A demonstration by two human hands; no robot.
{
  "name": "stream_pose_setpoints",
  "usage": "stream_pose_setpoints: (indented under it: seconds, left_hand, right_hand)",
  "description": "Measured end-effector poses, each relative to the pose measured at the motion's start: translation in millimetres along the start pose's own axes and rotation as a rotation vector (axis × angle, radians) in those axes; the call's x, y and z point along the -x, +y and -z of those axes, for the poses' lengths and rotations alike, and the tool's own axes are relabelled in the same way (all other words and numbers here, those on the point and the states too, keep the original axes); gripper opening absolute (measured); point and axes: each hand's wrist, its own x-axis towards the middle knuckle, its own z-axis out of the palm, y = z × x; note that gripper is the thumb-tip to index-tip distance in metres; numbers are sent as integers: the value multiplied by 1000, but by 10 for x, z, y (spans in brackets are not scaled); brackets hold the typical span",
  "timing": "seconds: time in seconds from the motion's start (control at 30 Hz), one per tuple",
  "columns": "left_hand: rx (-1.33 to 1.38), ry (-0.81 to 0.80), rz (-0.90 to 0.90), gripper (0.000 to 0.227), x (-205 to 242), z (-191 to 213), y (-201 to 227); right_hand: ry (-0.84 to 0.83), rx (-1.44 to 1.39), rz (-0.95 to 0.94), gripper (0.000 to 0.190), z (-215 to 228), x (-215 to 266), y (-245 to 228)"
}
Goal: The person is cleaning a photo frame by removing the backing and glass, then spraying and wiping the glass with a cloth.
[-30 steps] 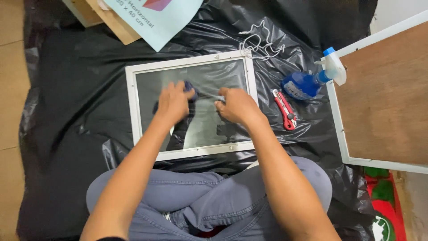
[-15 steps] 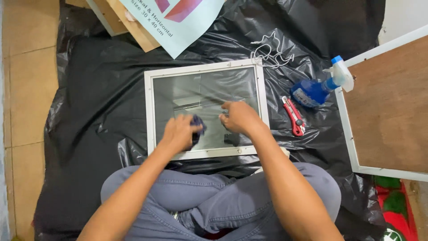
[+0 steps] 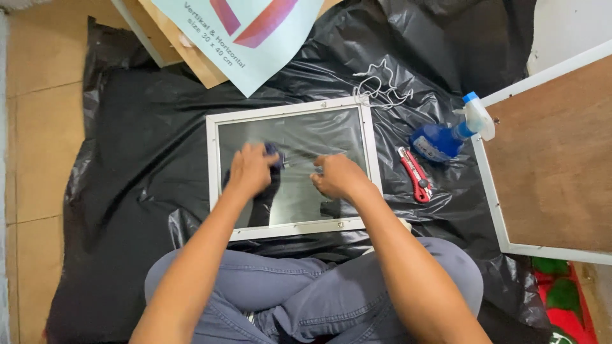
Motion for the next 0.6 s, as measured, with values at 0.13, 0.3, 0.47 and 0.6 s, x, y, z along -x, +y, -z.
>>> stream_pose_setpoints:
  seconds: [0.13,0.3,0.47,0.6]
  left_hand:
    - [-40,-76,-161,38,768,27,186]
    - [-16,-53,-369,38,1219,-154,216]
    - [-43,79,-255,37,619,-58,153]
    - [-121,187,-65,36,-101,-181,-21]
  right_hand:
    - [24,33,28,48,-7,79,-18]
    - [46,8,24,48,14,120,-44]
    - [41,21,32,48,31,53,-19]
    - [32,11,25,47,72,27,-22]
